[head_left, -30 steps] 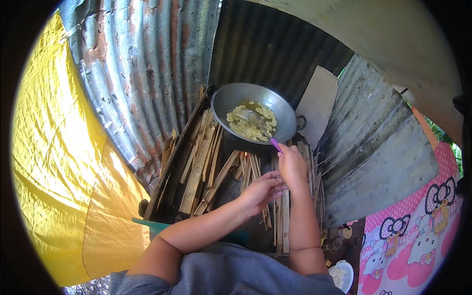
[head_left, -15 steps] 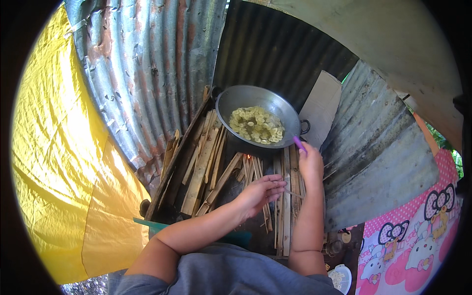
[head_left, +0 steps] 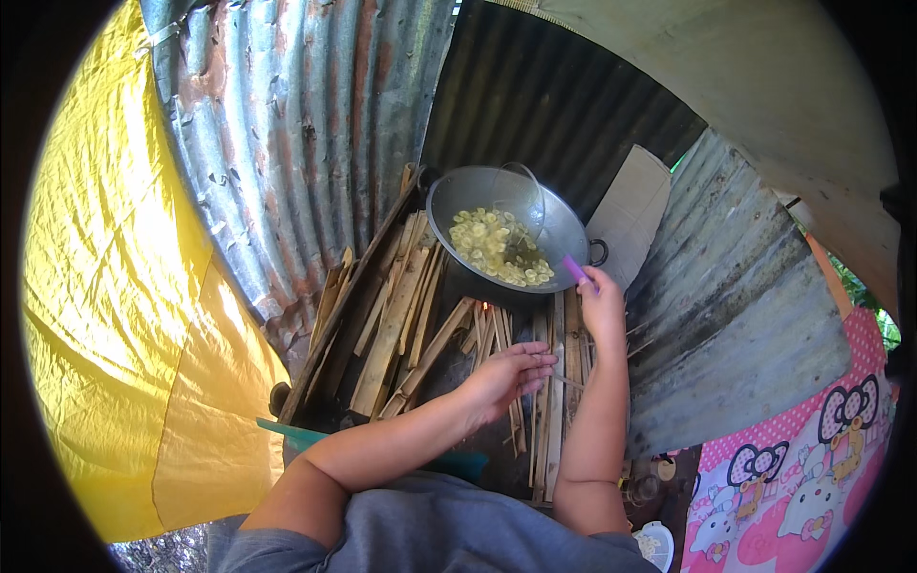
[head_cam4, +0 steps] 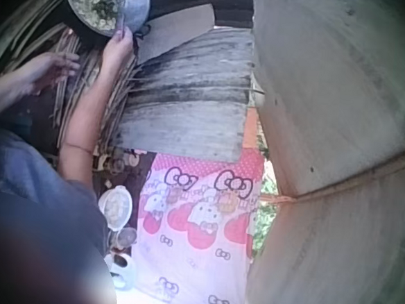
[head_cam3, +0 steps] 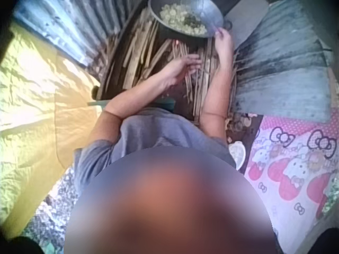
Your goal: The person stirs sliced plantains frying in a wok over a wood fire using a purple-handled slotted spoon. They occasionally adjust the burning wood beneath the wok to maintain the flame.
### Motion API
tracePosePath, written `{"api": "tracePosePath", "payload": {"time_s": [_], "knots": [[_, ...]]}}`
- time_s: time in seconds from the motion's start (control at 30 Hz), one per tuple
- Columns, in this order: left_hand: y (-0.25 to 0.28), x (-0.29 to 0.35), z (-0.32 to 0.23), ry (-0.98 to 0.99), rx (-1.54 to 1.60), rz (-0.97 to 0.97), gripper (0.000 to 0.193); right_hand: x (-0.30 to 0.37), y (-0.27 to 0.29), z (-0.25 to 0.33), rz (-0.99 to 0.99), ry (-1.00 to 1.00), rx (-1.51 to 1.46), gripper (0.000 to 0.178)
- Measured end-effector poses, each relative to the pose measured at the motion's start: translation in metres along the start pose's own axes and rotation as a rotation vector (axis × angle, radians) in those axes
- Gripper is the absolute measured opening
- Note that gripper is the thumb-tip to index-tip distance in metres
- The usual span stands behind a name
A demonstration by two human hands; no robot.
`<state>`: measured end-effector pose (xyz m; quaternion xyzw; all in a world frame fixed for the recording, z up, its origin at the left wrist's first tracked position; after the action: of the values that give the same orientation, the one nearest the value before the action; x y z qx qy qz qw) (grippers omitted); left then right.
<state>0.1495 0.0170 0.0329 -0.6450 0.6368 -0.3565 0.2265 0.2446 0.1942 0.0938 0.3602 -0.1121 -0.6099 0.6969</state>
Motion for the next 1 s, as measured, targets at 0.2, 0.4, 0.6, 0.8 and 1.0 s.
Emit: {"api": "tracePosePath", "payload": {"time_s": [0.2, 0.4, 0.6, 0.8, 1.0], "knots": [[-0.004, 0.002, 0.001, -0.007, -0.001, 0.01, 0.032, -0.025, -0.026, 0.001, -0.164, 0.04, 0.333, 0.029], [-0.003, 0.002, 0.001, -0.003, -0.007, 0.003, 0.032, 0.001, -0.054, 0.013, -0.016, 0.195, 0.353, 0.027], [0.002, 0.002, 0.003, -0.016, 0.03, 0.0, 0.032, 0.085, 0.042, 0.068, 0.028, 0.214, 0.41, 0.027], [-0.012, 0.0, 0.016, 0.018, 0.029, -0.011, 0.033, 0.097, 0.029, 0.087, 0.065, 0.172, 0.495, 0.027], [-0.014, 0.009, 0.015, 0.045, 0.02, 0.026, 0.03, 0.105, 0.035, 0.067, 0.002, 0.185, 0.438, 0.029]]}}
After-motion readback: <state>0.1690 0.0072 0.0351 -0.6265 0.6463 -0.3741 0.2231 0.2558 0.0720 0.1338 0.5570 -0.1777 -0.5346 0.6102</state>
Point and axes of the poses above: each hand's wrist, its own x-axis away from the middle knuckle, its own y-axis out of the back of the hand, z = x × y, the point moved 5 cm from there along -x, towards the middle knuckle, and after that the axes turned 5 degrees about -y, right-handed, at the moved point
